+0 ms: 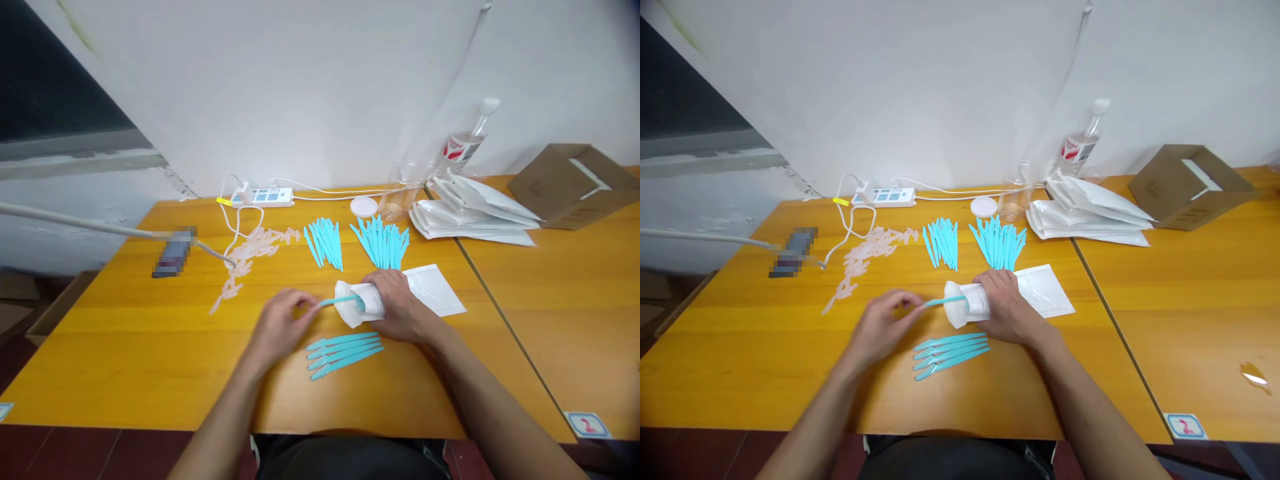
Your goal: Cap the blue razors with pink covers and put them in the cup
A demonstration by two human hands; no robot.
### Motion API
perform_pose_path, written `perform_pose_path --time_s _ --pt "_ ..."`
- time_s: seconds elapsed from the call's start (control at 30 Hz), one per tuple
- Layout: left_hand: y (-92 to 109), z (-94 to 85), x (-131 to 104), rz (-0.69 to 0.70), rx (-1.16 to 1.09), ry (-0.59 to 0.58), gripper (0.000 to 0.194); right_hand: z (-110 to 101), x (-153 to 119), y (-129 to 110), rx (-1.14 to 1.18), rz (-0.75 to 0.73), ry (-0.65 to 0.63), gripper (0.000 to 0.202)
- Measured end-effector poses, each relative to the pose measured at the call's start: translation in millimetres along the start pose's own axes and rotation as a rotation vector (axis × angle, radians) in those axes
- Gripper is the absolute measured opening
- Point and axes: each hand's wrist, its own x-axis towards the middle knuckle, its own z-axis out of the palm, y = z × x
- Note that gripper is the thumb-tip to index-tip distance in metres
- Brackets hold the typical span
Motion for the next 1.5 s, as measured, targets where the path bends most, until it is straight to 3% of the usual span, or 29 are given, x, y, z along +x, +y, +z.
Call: perform_pose_path --time_s 0.07,0.13,0.2,0.3,0.37,0.47,0.7,0.87,1.0,1.07,1.13,1.27,1.33,1.4,1.47,1.5 --pt "14 27.9 12 0.089 -0.076 -0.075 0.008 -1 0 -4 0.009 -0.008 -0.005 0.049" --pt "16 36.8 11 0.1 -0.134 -0.106 0.014 -2 -1 -5 0.01 -0.005 0.0 0.048" --pt "8 26.4 -2 0.042 -0.101 -0.067 0.017 -3 -2 -3 0.004 0.003 0.005 0.047" --pt "-9 -0.2 -26 0.014 0.078 -0.187 0.016 -3 -3 0 -0.003 0.004 -0.001 0.047" --pt "-14 -8.6 -36 0.006 0.16 -0.257 0.014 -1 -2 2 -0.011 0.006 -0.012 0.049" --pt "-13 -4.3 -40 0.002 0.187 -0.287 0.015 2 -1 1 -0.034 0.015 -0.023 0.052" --pt "-15 5.2 -39 0.018 0.183 -0.214 0.014 2 0 -1 -0.026 0.008 -0.008 0.045" --pt "-26 -23.2 -49 -0.127 -0.008 -0.228 0.019 3 -1 1 -0.024 0.007 -0.004 0.048" --pt "-33 -61.5 -53 -0.186 -0.06 -0.11 0.019 2 -1 1 -0.02 0.013 -0.001 0.049" --pt "-29 -65.7 -44 -0.163 -0.029 -0.082 0.02 1 -1 -1 -0.021 0.014 0.002 0.05" --pt "-17 -50.5 -27 -0.112 -0.021 -0.118 0.019 1 0 -4 -0.026 0.01 0.003 0.049" --pt "15 15.3 15 0.088 -0.026 -0.168 0.012 2 1 -14 -0.022 -0.012 0.002 0.046" --pt "23 37.2 21 0.201 -0.021 -0.208 0.02 4 0 -15 -0.006 -0.015 0.004 0.048" --pt "21 39.0 10 0.192 -0.053 -0.141 0.02 5 -2 -14 0.005 -0.01 0.007 0.051" --pt "10 25.7 -12 0.116 -0.027 -0.063 0.018 6 -3 -13 0.002 0.002 0.009 0.05" --pt "4 17.3 -24 0.085 0.027 -0.099 0.019 5 -3 -12 -0.003 0.008 0.008 0.05"
